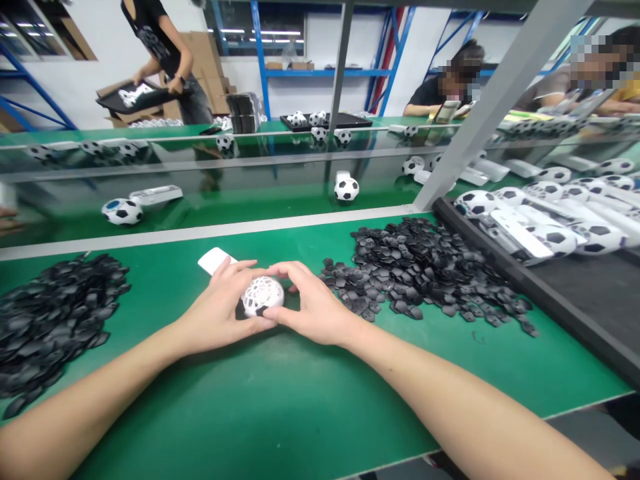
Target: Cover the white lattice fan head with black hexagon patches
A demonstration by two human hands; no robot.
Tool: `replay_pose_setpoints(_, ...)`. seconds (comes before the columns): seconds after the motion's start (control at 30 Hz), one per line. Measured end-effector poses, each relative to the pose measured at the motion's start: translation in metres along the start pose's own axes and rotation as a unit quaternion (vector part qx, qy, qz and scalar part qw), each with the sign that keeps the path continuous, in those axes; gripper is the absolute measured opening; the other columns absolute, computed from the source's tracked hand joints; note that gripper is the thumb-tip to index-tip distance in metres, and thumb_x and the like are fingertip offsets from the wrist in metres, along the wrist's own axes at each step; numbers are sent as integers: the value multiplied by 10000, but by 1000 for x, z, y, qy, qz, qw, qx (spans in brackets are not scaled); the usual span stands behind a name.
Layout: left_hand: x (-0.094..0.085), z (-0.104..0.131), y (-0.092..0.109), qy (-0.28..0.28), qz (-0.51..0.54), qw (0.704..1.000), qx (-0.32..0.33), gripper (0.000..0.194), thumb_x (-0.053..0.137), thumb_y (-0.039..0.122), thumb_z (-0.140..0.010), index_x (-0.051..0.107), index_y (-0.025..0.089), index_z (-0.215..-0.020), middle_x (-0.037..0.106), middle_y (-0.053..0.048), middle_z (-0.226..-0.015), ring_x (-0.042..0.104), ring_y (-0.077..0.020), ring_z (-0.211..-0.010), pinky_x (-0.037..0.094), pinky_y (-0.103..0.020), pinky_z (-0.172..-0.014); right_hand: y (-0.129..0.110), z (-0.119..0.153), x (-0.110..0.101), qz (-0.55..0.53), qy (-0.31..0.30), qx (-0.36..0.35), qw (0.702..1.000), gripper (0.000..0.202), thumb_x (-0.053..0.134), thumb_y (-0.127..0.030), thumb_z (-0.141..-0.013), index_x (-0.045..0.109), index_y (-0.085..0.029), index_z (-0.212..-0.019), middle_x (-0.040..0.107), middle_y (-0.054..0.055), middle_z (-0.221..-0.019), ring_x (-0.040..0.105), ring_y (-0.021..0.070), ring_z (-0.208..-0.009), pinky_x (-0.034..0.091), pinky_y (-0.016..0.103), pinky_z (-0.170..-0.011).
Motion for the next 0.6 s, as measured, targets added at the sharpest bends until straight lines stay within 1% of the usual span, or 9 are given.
replay_pose_setpoints(0.07, 0, 0, 0, -3, 5, 1000, -5, 658, 601, 537, -663, 427, 217, -1210, 518, -75, -1211, 293, -322, -1246, 111, -547, -1043, 5, 0, 5, -40, -23, 15, 999, 509, 618, -232, -759, 392, -250, -1214, 450, 53, -1237, 437, 199, -1124, 426, 368, -907)
replay_pose_setpoints(0.13, -1, 1, -1, -7, 11, 1000, -6, 688, 619, 544, -642, 422, 223, -1218, 506, -74, -1231, 284, -328, -1250, 99, -553, -1045, 7, 1, 8, -71, -28, 23, 997, 519, 607, -234, -772, 370, -254, -1233, 411, 59, -1287, 424, 195, -1150, 420, 371, -927)
replay_pose_setpoints(0.23, -1, 1, -2, -25, 23, 999, -5, 711, 621, 551, -639, 409, 224, -1233, 475, -79, -1274, 253, -337, -1267, 85, -560, -1045, 5, 2, 6, -66, -8, 17, 998, 445, 622, -226, -762, 425, -257, -1159, 361, 59, -1327, 348, 202, -1221, 416, 361, -933)
replay_pose_setpoints(0.33, -1, 2, -3, -41, 40, 998, -1, 681, 597, 551, -669, 408, 226, -1236, 448, -86, -1298, 235, -333, -1279, 73, -561, -1047, -1, 2, 5, -36, 1, 5, 999, 344, 635, -211, -750, 477, -250, -1053, 366, 56, -1320, 289, 203, -1257, 408, 355, -935)
replay_pose_setpoints(0.43, -2, 2, -5, -42, 49, 998, 1, 632, 593, 517, -691, 413, 246, -1232, 441, -77, -1302, 238, -321, -1282, 67, -559, -1049, -3, 1, 4, -36, 2, 3, 999, 362, 638, -205, -749, 466, -247, -1064, 383, 65, -1307, 311, 200, -1246, 405, 360, -935)
replay_pose_setpoints(0.6, -2, 2, -6, -44, 50, 998, -4, 652, 626, 500, -664, 415, 238, -1222, 437, -82, -1299, 233, -306, -1285, 49, -550, -1058, -3, 0, 4, -34, -2, -3, 999, 343, 644, -222, -744, 473, -240, -1041, 407, 68, -1289, 345, 212, -1225, 388, 381, -948)
Point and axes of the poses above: each hand's wrist, its own z-axis away from the middle knuckle, its own x-axis out of the palm, y = z × x, the point moved 7 cm from there along -z, towards the middle knuckle
